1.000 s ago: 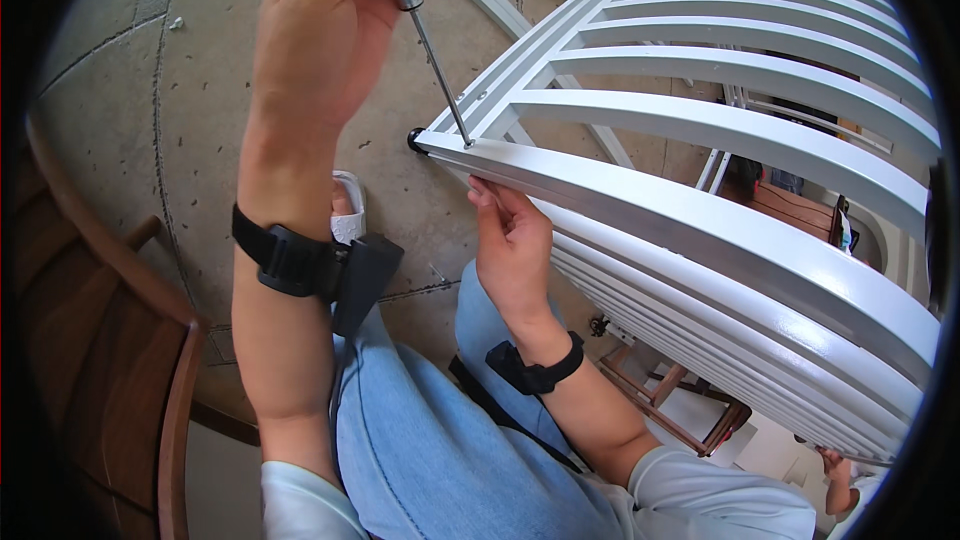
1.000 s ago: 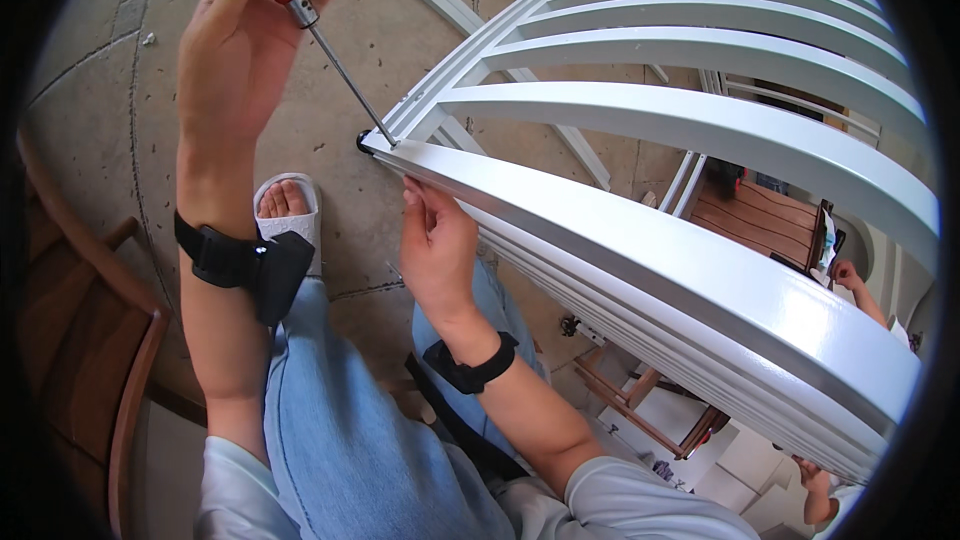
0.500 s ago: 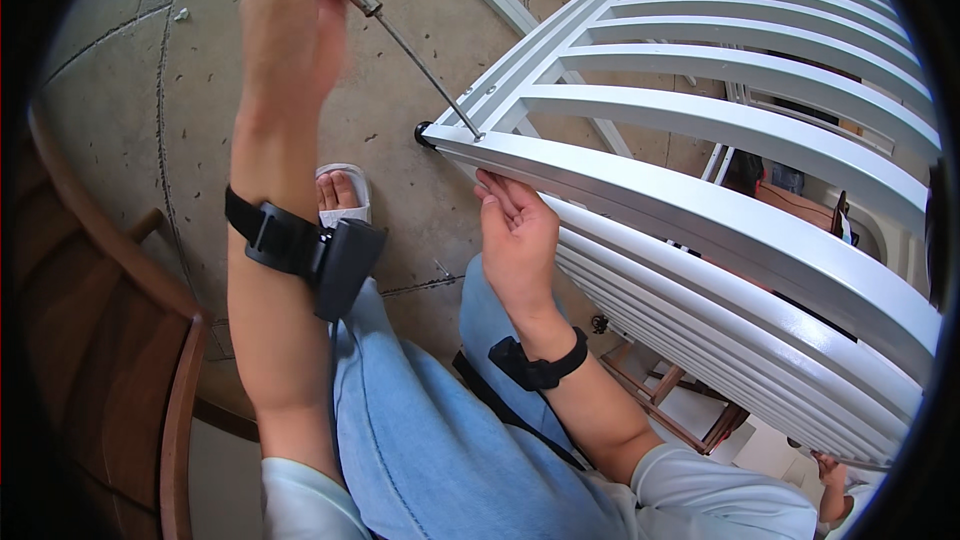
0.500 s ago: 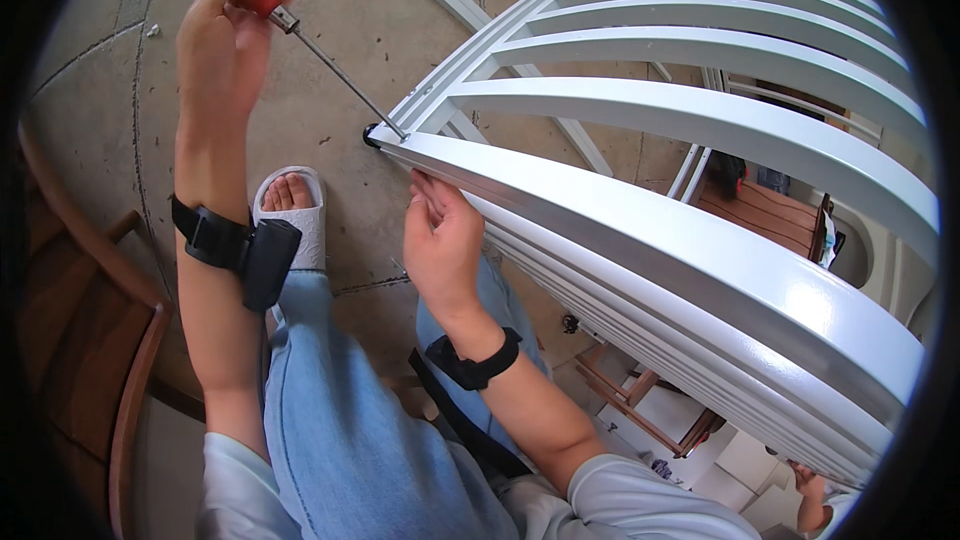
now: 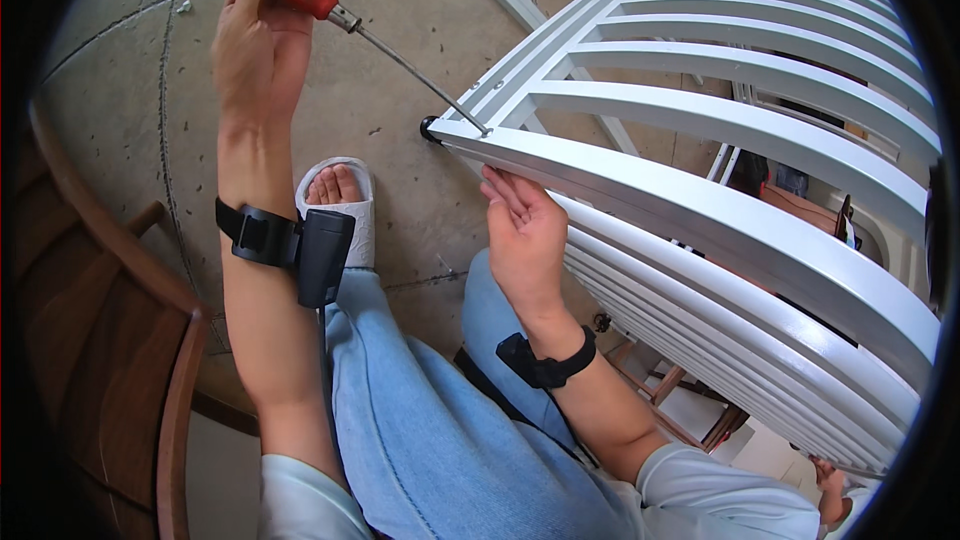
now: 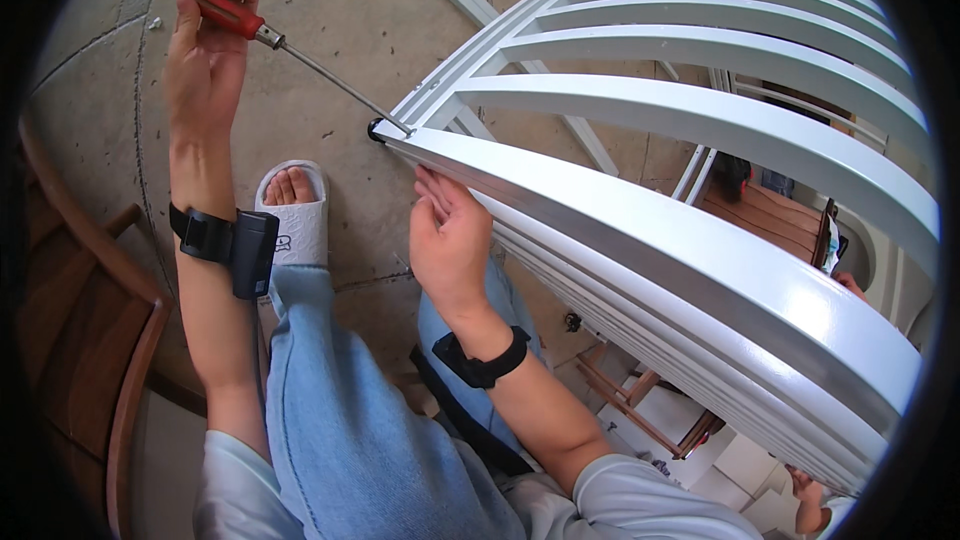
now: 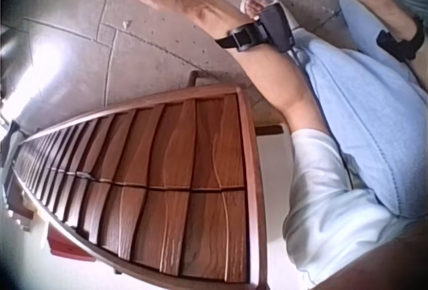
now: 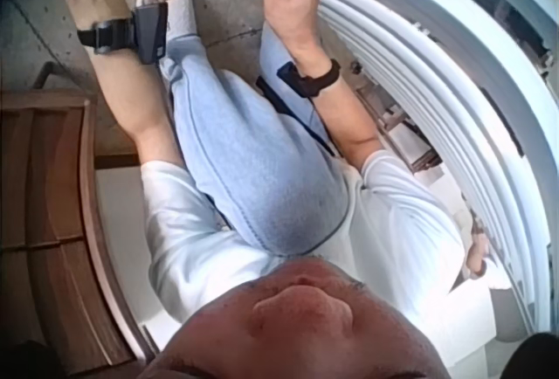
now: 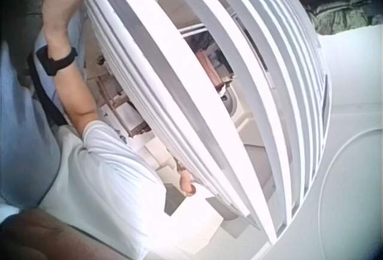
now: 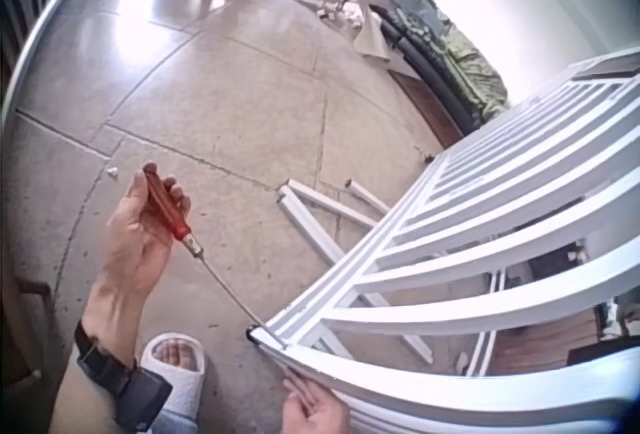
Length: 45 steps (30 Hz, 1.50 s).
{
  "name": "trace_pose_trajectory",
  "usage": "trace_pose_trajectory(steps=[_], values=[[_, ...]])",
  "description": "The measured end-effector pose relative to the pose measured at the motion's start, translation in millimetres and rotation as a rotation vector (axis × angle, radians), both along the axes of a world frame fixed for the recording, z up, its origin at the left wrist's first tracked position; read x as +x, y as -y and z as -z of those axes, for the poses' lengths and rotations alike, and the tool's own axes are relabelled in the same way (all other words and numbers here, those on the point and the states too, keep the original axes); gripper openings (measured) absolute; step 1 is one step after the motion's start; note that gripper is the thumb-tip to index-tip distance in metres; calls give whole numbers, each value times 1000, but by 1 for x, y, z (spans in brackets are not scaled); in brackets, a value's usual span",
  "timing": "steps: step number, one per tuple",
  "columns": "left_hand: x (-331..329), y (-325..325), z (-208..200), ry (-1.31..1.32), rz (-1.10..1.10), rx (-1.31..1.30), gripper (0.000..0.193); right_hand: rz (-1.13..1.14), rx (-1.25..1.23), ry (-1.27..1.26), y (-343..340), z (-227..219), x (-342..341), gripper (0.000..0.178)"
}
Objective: Assembling a white wooden crib using a screwdriver.
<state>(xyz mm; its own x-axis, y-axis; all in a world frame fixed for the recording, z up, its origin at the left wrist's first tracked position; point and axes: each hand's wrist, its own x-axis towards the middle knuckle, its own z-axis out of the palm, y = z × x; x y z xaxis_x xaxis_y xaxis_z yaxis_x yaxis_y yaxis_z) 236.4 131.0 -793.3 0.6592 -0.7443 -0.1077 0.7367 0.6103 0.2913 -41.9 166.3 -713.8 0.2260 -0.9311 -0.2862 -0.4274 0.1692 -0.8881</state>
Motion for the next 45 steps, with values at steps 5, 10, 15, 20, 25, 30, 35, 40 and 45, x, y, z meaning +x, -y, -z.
trace_pose_trajectory(steps=[5, 10, 15, 20, 25, 30, 35, 40, 45], values=[[-4, -7, -12, 244, -225, 603, 24, -23, -12, -3, 1, 1, 0, 40], [1, 5, -20, 384, -284, 913, 32, -17, -13, 2, 0, 0, 1, 42], [15, 15, -34, 397, -41, 332, 26, -25, 18, -8, 2, 0, -2, 37], [5, -6, -56, 441, 139, 86, 30, 20, 20, 0, 4, -1, -3, 33], [0, -3, -20, 457, -89, 536, 33, 69, -12, 34, 0, 7, 0, 29], [-8, -1, -26, 341, -287, 797, 34, 137, 16, 118, -2, 6, 4, 25], [-12, -15, -57, 190, 34, 270, 40, 234, 69, 177, -1, 1, 7, 23], [-2, -34, -39, 325, 185, 81, 33, 317, 78, 174, 0, -5, 12, 21], [-20, -6, -36, 352, -101, 484, 32, 361, 30, 140, 1, 0, 15, 19]])
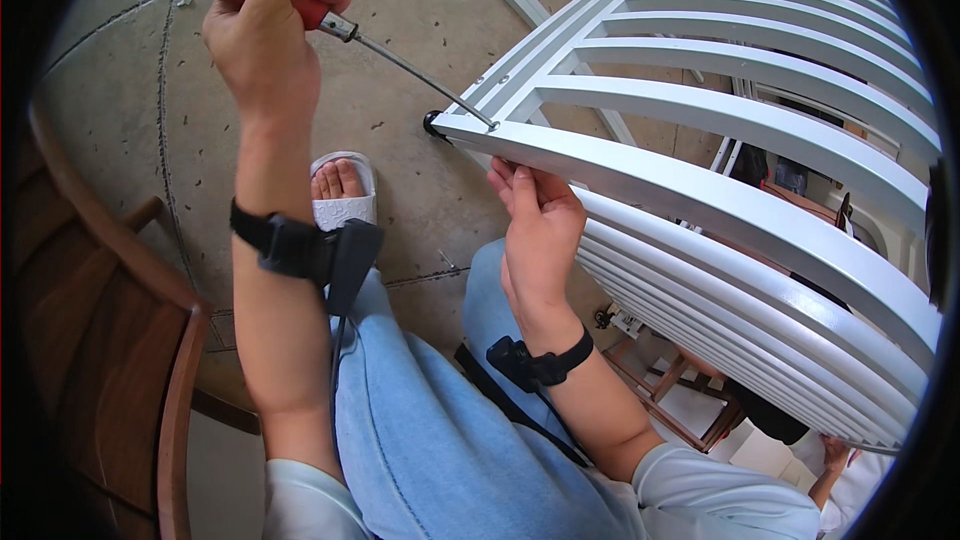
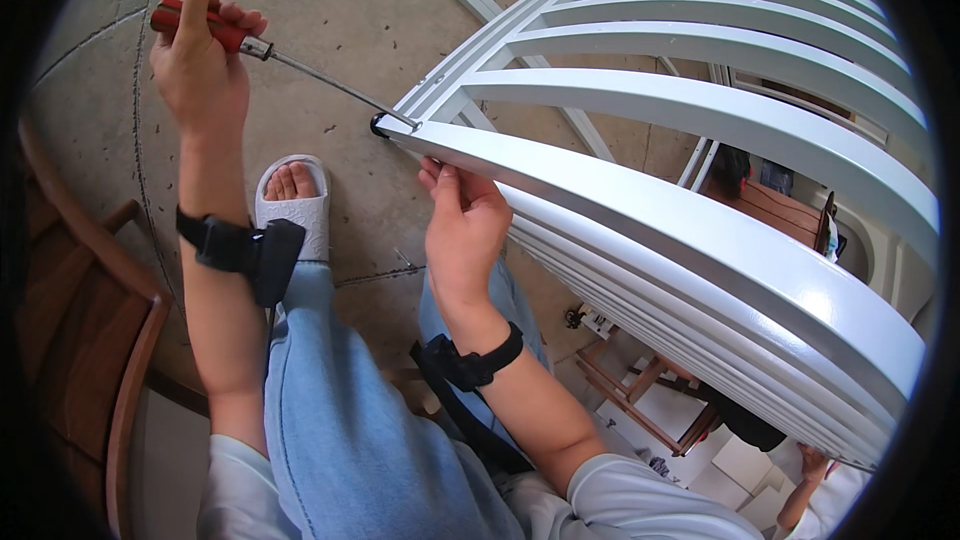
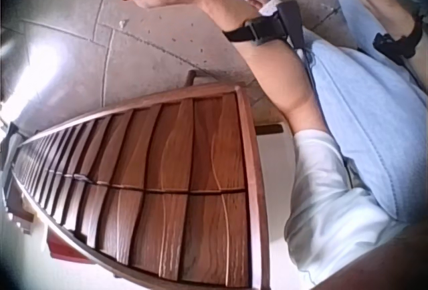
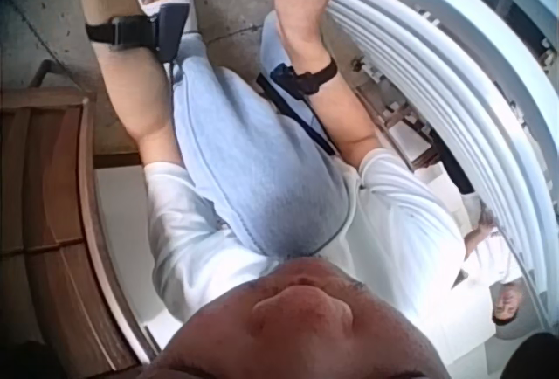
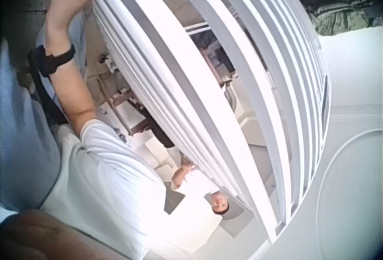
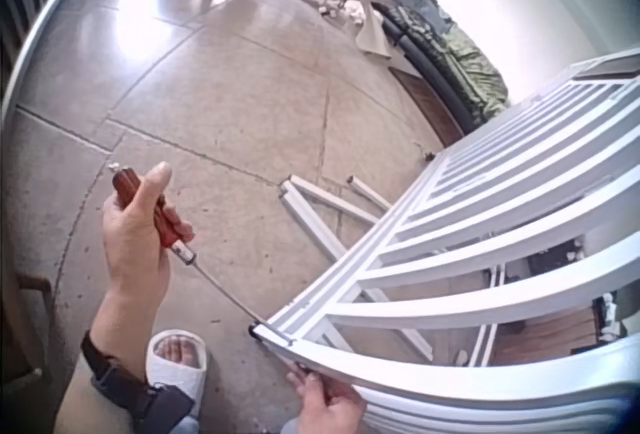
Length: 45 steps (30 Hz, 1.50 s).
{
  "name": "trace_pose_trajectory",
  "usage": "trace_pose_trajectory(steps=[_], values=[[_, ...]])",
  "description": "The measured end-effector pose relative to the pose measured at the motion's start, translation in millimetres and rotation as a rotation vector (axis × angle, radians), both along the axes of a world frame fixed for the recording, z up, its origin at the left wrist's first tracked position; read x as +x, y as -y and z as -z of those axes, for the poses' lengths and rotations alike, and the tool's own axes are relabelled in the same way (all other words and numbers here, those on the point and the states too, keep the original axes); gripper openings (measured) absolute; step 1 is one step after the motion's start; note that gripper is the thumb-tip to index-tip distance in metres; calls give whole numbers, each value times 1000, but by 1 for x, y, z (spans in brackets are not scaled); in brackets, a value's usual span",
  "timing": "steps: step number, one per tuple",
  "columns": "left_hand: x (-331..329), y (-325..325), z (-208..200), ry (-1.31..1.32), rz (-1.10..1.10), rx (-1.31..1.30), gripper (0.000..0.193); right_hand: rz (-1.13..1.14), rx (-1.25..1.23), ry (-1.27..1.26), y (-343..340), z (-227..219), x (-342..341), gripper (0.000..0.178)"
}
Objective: Assembling a white wooden crib using a screwdriver.
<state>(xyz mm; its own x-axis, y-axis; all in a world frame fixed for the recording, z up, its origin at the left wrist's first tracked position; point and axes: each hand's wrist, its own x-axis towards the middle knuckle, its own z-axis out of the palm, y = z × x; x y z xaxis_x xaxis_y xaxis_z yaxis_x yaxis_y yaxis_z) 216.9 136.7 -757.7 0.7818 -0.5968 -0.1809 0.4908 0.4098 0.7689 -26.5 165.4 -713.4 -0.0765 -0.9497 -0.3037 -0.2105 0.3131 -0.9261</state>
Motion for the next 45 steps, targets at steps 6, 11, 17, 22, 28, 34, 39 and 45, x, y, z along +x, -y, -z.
trace_pose_trajectory(steps=[6, 11, 17, 22, 28, 34, 39, 45], values=[[-9, 13, -9, 14, -205, 39, 28, 19, 8, -44, 2, 3, 2, 18], [-22, -2, -71, 58, 56, -60, 30, 0, 10, -36, 5, 2, -3, 19], [-6, 0, 8, 131, -109, 208, 33, -20, 70, 25, 1, -1, -2, 22], [-12, 8, 12, -121, -243, 368, 36, -42, 81, 19, 0, -3, -4, 23], [-15, -3, -27, -264, 18, -189, 32, -56, 68, 23, -1, -4, -6, 23], [-5, -25, -16, -352, 562, -739, 46, -88, 80, 9, 1, -5, -6, 26], [3, -11, 18, -367, 63, -480, 40, -72, 45, 24, -2, -1, -4, 28], [-18, -8, 9, -270, -276, -32, 42, -72, 65, 53, 3, 1, -7, 28]])
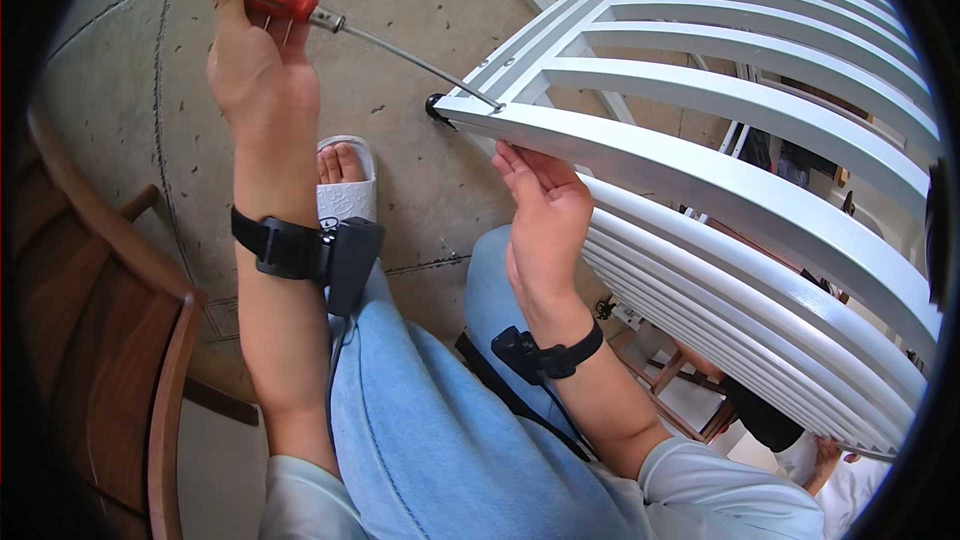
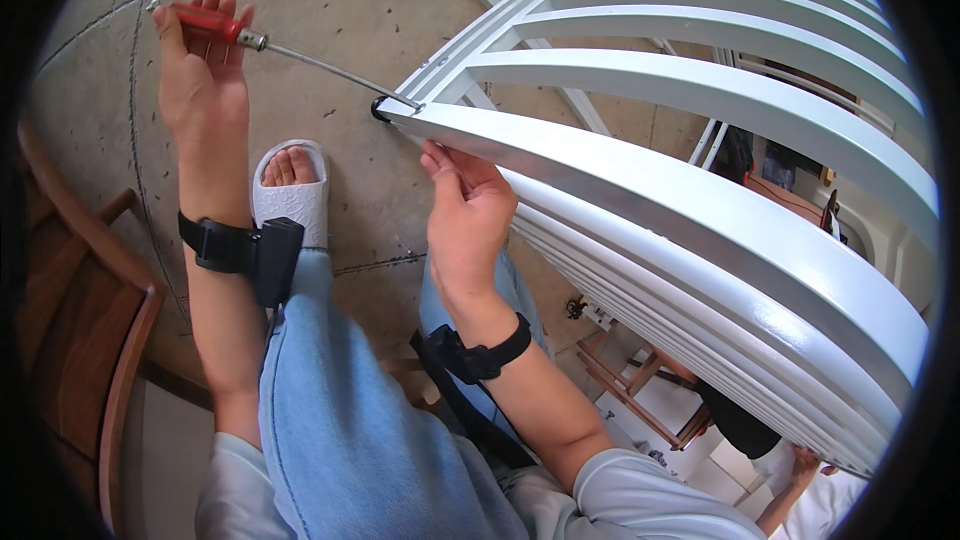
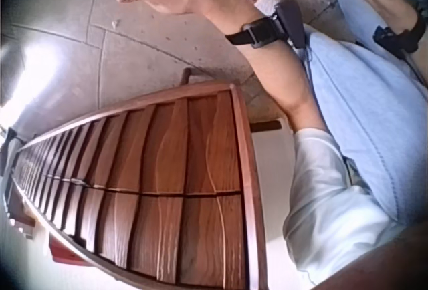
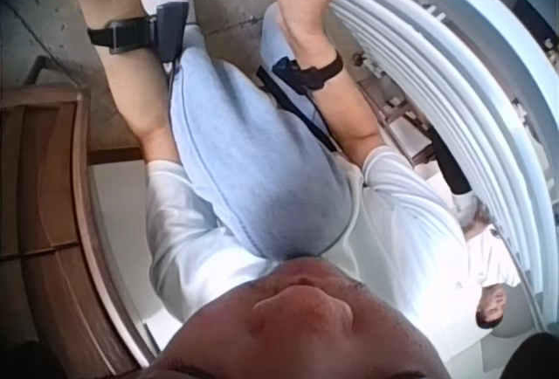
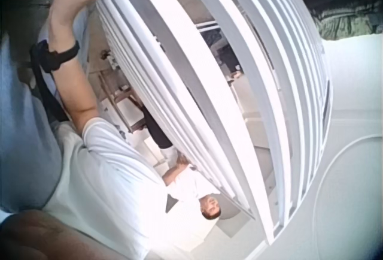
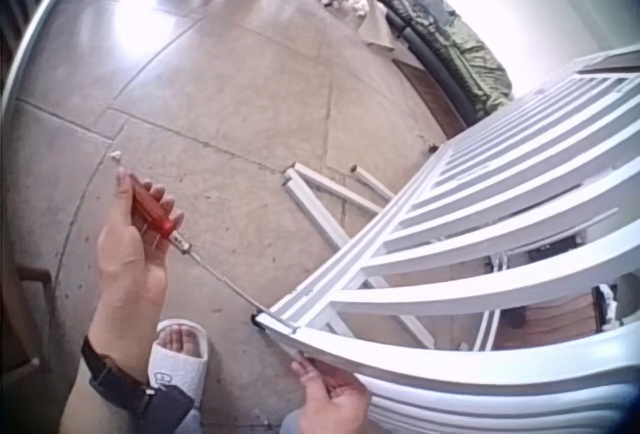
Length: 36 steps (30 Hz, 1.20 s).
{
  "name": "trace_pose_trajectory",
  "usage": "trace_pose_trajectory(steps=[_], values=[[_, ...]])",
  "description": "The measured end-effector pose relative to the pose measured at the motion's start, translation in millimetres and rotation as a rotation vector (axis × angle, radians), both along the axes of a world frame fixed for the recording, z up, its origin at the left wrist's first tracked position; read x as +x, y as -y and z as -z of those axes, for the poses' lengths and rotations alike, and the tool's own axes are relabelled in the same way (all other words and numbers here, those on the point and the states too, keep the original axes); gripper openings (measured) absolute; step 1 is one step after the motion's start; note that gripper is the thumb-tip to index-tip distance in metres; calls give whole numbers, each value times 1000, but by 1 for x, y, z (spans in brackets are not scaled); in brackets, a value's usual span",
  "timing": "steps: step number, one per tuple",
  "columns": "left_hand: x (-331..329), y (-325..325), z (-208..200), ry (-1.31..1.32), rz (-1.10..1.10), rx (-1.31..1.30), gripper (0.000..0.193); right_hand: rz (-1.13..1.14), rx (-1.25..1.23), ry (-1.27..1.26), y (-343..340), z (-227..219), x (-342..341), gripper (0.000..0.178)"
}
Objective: Assembling a white wooden crib using a screwdriver.
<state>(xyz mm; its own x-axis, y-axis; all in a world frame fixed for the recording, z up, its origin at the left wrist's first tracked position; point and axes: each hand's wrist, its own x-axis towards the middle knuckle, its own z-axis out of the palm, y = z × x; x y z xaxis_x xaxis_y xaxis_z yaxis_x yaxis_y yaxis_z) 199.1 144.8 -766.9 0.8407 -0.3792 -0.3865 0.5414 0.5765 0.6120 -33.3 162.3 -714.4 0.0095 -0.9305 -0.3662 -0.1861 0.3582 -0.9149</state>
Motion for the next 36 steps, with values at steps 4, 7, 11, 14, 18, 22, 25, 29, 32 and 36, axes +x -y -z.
trace_pose_trajectory(steps=[4, 7, 11, 14, 18, 22, 25, 29, 32, 36], values=[[5, -5, 11, 102, -115, 386, 49, 5, -5, -15, -1, -1, 1, 29], [12, -5, 11, 80, 69, 417, 43, -16, -31, -15, -1, -1, 5, 29], [16, -2, 15, 340, 53, 364, 37, 4, -63, -2, -10, -4, 6, 24], [11, 5, -20, 333, 142, 30, 33, -12, -62, -5, -10, -10, 3, 27], [22, -10, -34, 512, 343, -282, 40, -35, -40, 11, -12, -12, 4, 29], [20, -4, -37, 272, 321, -361, 31, -12, -63, -6, -8, -5, 1, 23], [27, 8, -35, -58, 168, -224, 27, -14, -68, -3, -7, -4, -2, 23], [37, 20, -3, 255, 610, -925, 32, -52, -56, -46, -4, -4, -4, 23], [27, 20, -9, 310, 417, -717, 34, -66, -31, -66, -6, -5, -3, 23], [38, 13, 6, 114, 318, -420, 34, -19, -84, -43, -6, -3, 1, 20]])
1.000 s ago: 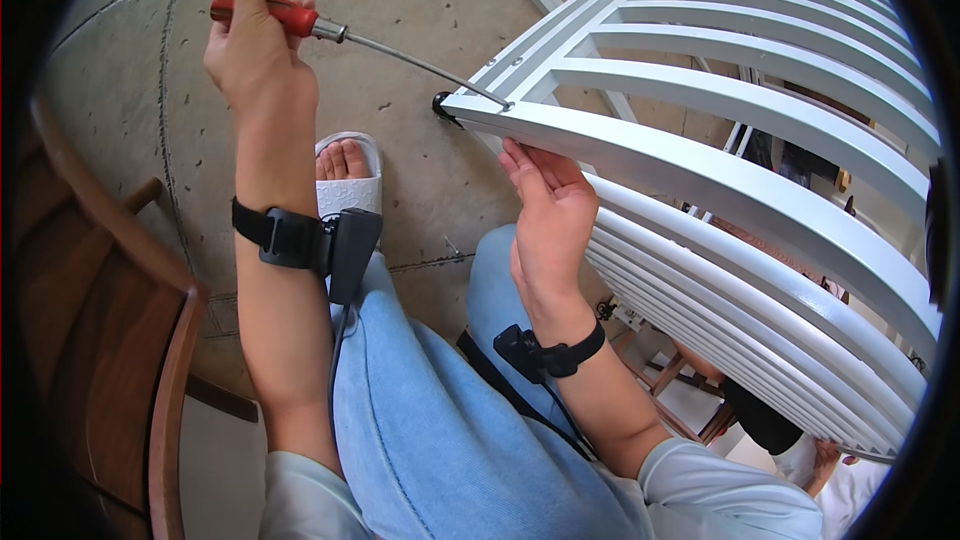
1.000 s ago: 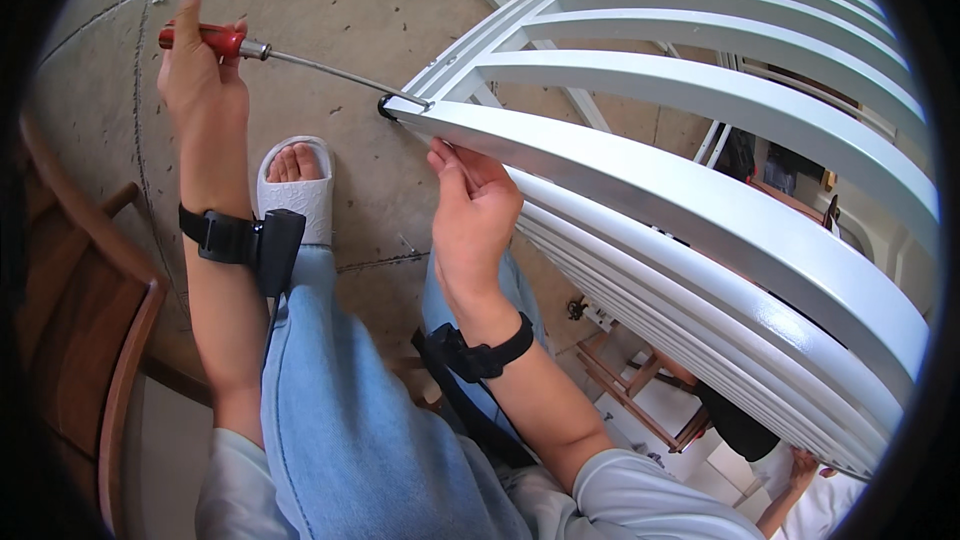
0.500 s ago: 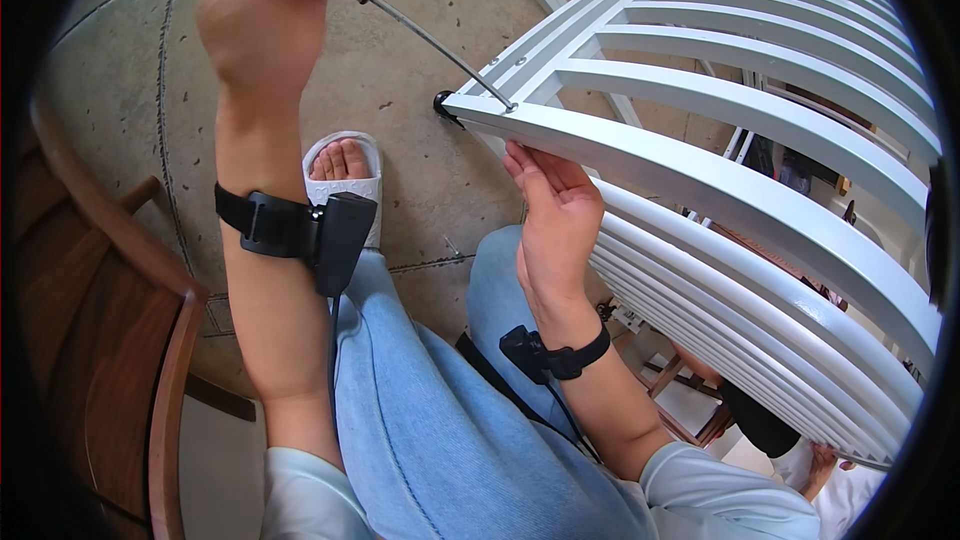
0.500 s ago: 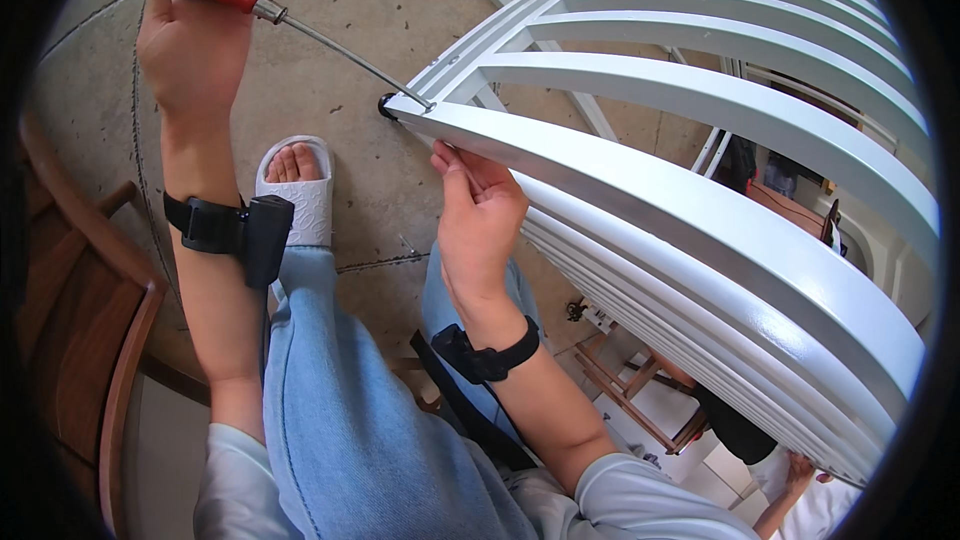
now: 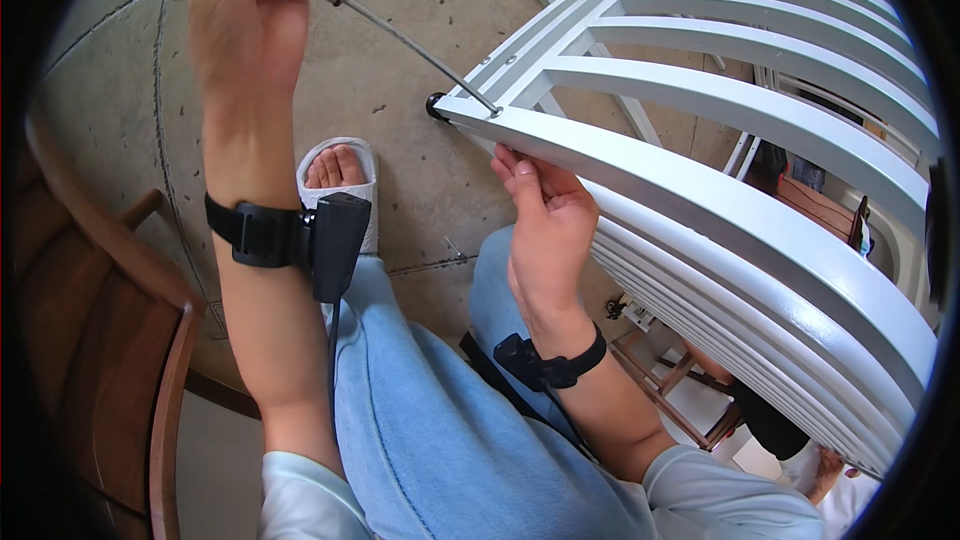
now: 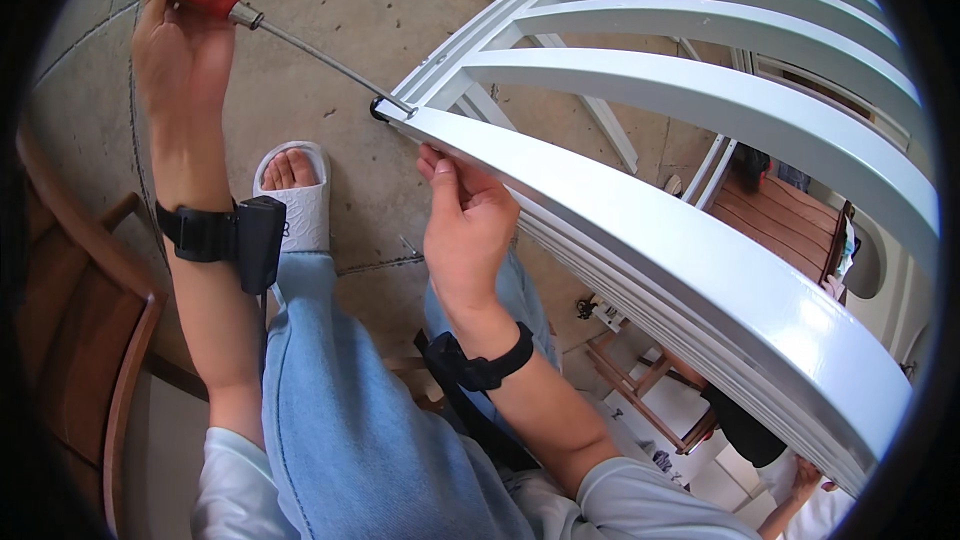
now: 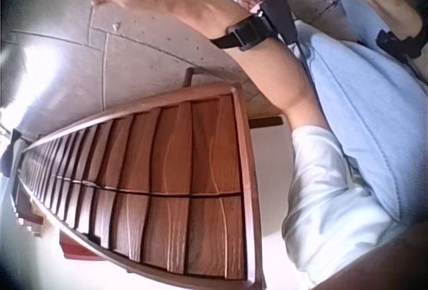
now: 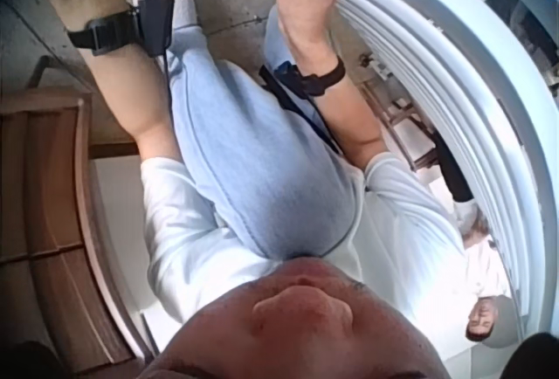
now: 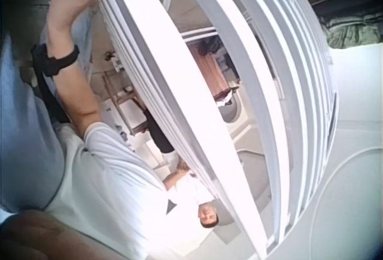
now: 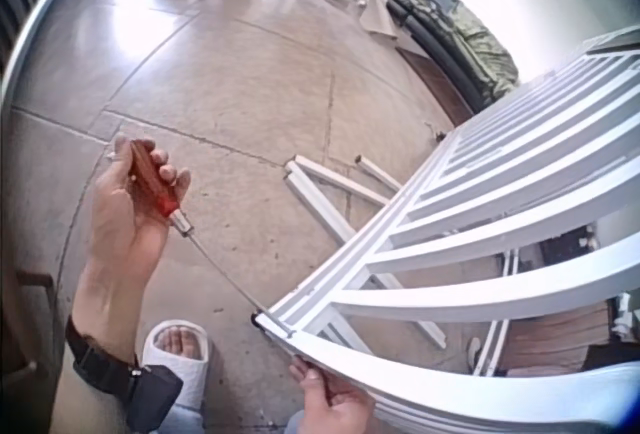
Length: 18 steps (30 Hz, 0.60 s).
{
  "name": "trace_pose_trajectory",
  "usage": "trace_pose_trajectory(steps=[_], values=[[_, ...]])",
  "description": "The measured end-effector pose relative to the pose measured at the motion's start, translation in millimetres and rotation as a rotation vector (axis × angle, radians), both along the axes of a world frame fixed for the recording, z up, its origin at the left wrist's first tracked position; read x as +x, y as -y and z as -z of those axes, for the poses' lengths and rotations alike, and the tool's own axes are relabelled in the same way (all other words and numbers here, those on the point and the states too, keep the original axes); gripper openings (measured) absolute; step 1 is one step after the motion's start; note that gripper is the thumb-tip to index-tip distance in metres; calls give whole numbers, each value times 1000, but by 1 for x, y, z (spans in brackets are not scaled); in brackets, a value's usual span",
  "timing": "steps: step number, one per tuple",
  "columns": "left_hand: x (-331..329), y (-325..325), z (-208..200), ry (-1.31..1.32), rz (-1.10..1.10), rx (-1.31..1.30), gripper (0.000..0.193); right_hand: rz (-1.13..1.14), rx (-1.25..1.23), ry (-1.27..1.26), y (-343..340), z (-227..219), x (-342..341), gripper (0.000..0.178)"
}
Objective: Assembling a white wooden crib using a screwdriver.
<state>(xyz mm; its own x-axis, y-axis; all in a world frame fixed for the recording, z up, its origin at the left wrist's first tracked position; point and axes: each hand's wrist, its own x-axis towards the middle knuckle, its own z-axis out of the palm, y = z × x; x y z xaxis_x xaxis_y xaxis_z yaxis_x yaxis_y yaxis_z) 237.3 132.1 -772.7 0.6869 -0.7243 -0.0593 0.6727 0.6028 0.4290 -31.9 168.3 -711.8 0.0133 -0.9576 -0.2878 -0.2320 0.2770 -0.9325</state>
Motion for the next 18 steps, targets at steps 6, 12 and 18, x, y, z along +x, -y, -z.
trace_pose_trajectory(steps=[6, 12, 18], values=[[-30, 8, -55, 144, -270, 556, 32, 28, 52, 32, 2, 0, -1, 23], [-7, 1, -1, 69, 90, 203, 30, 56, 73, 25, 2, 4, -1, 21], [3, -13, 11, 48, 112, 114, 35, 73, 43, 45, 3, 5, -2, 19]])
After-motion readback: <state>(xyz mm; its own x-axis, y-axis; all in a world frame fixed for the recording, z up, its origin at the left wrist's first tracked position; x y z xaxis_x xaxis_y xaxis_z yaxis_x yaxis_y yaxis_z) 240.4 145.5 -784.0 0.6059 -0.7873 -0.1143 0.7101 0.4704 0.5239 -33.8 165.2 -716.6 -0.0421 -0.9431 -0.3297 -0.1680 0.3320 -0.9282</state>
